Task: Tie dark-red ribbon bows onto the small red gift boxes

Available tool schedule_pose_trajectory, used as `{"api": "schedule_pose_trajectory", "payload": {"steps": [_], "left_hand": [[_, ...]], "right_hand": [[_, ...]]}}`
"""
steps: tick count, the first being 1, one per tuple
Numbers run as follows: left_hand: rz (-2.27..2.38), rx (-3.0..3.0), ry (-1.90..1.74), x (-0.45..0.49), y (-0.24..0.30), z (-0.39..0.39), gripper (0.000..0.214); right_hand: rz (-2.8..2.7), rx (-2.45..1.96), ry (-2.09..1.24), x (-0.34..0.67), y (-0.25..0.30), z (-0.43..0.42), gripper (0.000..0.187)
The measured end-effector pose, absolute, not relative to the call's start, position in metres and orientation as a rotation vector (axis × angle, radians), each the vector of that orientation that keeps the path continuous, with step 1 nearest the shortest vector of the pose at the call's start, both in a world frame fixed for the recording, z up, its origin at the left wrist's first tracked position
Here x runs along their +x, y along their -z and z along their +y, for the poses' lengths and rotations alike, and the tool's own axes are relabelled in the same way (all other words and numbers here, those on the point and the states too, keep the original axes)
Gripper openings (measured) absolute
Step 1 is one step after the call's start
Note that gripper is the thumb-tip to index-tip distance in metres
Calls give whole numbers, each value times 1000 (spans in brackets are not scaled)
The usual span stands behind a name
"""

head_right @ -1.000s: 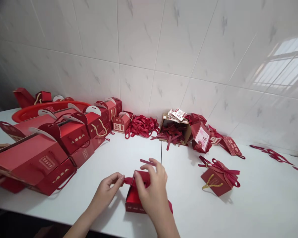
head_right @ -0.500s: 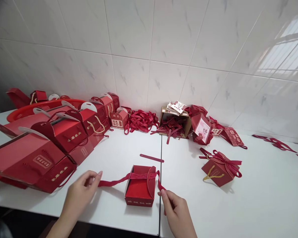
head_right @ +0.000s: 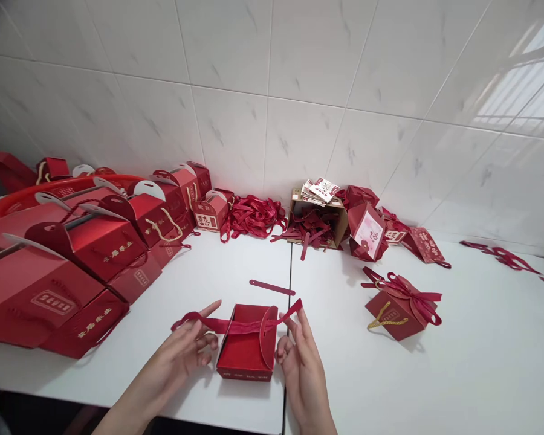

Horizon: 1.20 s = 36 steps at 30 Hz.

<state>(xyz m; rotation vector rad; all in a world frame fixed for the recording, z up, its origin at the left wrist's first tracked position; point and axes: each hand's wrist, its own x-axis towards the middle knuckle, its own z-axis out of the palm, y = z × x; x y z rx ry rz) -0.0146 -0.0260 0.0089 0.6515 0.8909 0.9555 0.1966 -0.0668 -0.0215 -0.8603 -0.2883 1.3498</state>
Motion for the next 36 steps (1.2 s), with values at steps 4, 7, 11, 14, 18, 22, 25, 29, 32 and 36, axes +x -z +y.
{"api": "schedule_pose_trajectory", "payload": {"steps": [4,7,11,14,18,22,25,29,32,36], "left_hand": [[852,370,-1021,-11,-9,-24,12],[932,272,-1135,-13,-6,-20,14],[1020,161,-1242,-15,-3,-17,19],[1027,84,-1233,-14,1,-19,20],[1011,71,-1230,-13,1,-21,20],[1007,221,-1299,-15,-10,-22,14],[1009,350,-1381,-15,-21,-20,13],[975,576,-1459,-12,-37,-16,33],[983,784,-1537,-9,-49,-11,33],[981,1009,-1625,-6,-63,-4,24]], "right_hand": [[-39,-591,-1391,196,16,-60,34],[-13,-625,-1291,197,14,-58,33],[-46,-808,-1137,197,17,-63,50],[-95,-852,-1168,199,20,-70,58],[-132,-924,-1118,206,22,-77,54],[-187,-1005,-935,216,17,-81,33],[-281,-1024,-806,223,7,-81,27],[-382,-1014,-693,230,-13,-75,27],[-467,-968,-716,233,-28,-69,28],[-553,-984,-662,233,-46,-63,29]]}}
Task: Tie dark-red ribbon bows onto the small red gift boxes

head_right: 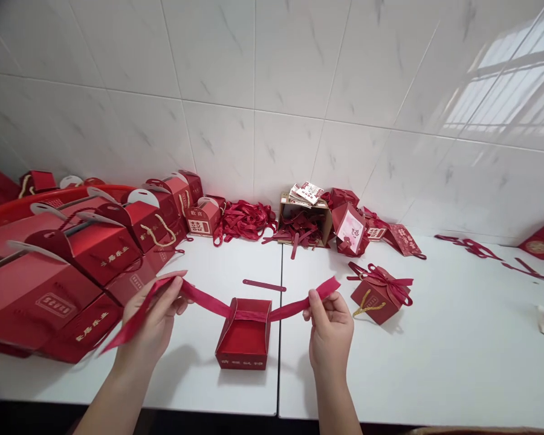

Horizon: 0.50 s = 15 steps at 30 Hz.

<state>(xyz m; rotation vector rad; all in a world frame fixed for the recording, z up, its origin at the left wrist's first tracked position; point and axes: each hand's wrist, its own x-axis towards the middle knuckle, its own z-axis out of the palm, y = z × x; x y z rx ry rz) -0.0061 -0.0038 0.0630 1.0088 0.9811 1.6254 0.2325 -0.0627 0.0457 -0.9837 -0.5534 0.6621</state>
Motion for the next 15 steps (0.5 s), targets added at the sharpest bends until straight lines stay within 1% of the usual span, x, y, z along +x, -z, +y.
{"api": "schedule_pose_trajectory", "payload": {"steps": [11,15], "left_hand": [[895,1108,-1606,12,-90,6,22],[860,1188,-1618,19,-102,7,27]], "right_hand": [[-776,-1032,-409,232,-73,-52,19],[-865,-986,-396,232,-85,-48,17]]}}
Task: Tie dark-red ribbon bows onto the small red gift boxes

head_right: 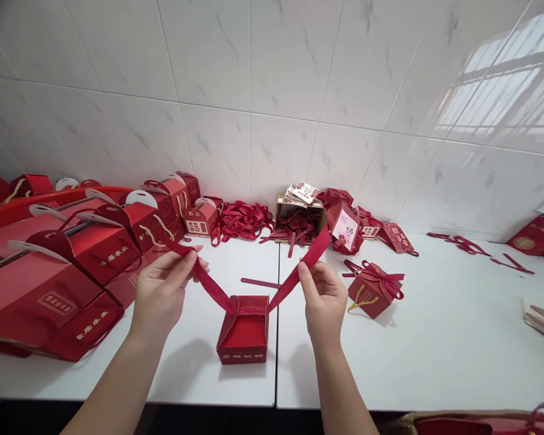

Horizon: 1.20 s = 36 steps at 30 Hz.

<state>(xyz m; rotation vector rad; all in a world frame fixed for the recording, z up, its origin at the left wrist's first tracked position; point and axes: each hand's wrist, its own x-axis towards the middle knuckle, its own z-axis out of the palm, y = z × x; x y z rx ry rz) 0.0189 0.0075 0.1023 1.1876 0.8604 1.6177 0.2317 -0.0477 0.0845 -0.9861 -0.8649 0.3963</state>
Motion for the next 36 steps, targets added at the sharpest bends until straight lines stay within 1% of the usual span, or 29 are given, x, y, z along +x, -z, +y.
{"api": "schedule_pose_trajectory", "payload": {"steps": [7,12,20,23,27,32,36], "left_hand": [[733,1239,-1579,30,-118,10,28],[765,1296,-1541,36,-123,10,30],[849,1314,-1491,33,-114,8,31],[773,1271,-1527,31,-117,6,31],[680,1290,-1453,33,-125,4,29],[642,1390,-1361,40,-130,-1,29],[698,1591,-1275,43,-131,-7,29]], "right_hand": [[-978,-895,-489,226,-102,-41,16],[-1038,-860,-488,222,-110,-41,10],[-1044,-904,-407,228,-113,-45,15],[-1020,-860,-495,229,-113,-44,15],[-1046,-812,-686,222,-115,-42,15],[-1077,-865,-743,210,-124,-39,19],[-1218,-922,-803,202,-131,-39,21]]}}
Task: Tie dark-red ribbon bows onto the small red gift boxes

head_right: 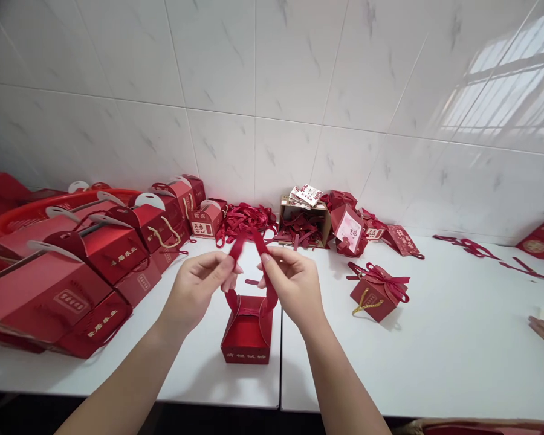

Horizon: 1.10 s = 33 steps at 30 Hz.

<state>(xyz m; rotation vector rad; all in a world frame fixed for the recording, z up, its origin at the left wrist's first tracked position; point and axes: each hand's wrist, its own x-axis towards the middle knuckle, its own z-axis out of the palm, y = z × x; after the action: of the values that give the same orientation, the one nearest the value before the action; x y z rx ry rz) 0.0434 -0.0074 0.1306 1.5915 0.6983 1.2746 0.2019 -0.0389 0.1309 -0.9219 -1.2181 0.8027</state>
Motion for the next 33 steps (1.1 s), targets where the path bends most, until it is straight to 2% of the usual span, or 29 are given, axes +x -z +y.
{"api": "schedule_pose_trajectory", "payload": {"steps": [6,12,18,21,23,29,33], "left_hand": [[873,1836,-1248,44,-129,-11,19],[707,1735,-900,33,-127,-1,25],[562,1330,-754,25,-121,16,39],[579,1436,-699,22,-123,16,54],[617,1651,-748,20,-125,10,54],[1055,2551,-1272,10,-119,-17,17],[1299,2594,-1492,-21,-98,-21,12]], "right_hand": [[-1449,-809,-863,194,-126,-40,14],[-1577,-732,-823,204,-116,-30,14],[-2083,-687,-101,224,-113,-24,30],[-2140,-742,199,226,-113,-25,32],[-2140,-765,285,225,-112,-25,32],[-1789,-818,219,223,-100,-37,39],[-1465,-1120,162,238,-72,-63,18]]}}
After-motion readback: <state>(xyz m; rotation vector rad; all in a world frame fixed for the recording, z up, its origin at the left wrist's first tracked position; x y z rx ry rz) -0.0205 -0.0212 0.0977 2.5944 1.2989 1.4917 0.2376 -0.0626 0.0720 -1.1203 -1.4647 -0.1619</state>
